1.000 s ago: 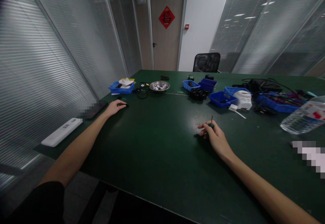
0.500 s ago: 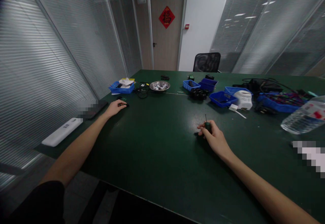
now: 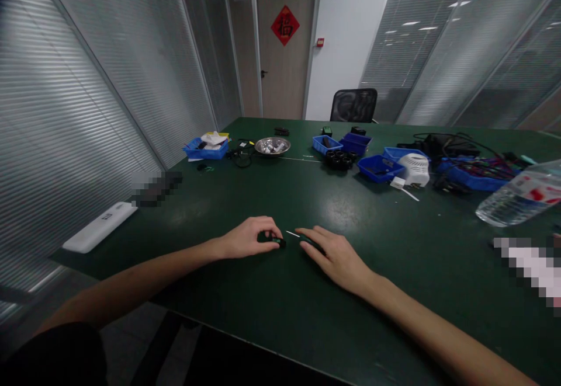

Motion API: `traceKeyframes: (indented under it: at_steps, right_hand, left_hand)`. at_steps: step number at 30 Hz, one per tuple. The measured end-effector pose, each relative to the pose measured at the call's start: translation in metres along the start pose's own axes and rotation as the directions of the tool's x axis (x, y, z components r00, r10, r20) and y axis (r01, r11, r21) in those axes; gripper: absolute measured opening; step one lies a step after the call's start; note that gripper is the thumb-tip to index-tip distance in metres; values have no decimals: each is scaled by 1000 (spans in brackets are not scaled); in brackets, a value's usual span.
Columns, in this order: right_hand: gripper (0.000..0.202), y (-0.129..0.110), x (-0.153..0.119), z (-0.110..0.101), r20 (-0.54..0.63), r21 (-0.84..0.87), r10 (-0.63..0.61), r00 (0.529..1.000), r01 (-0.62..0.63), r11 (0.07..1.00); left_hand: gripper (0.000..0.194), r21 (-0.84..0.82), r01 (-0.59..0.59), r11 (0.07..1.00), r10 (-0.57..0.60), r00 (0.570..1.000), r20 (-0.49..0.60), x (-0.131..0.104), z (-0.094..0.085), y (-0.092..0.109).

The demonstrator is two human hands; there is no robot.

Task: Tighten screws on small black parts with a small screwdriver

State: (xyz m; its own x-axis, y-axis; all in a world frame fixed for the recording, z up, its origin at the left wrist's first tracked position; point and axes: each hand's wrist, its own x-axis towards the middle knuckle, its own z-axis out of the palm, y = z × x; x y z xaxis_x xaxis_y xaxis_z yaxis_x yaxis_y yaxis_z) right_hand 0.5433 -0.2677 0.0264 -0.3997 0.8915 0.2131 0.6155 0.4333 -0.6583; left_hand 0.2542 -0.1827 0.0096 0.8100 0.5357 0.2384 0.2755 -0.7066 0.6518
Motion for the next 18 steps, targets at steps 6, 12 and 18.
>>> traceKeyframes:
  at_steps: [6, 12, 18]
  right_hand:
    - [37, 9, -4, 9, 35, -142, -103, 994, 107, 984]
    - [36, 13, -7, 14, 91, -272, -148, 985, 167, 948]
    - [35, 9, -8, 14, 112, -289, -172, 979, 198, 937]
  left_hand:
    - [21, 40, -41, 998, 40, 999, 31, -6, 6, 9]
    - [19, 37, -35, 999, 33, 997, 65, -7, -1, 13]
    - [18, 51, -32, 998, 28, 997, 78, -7, -1, 15]
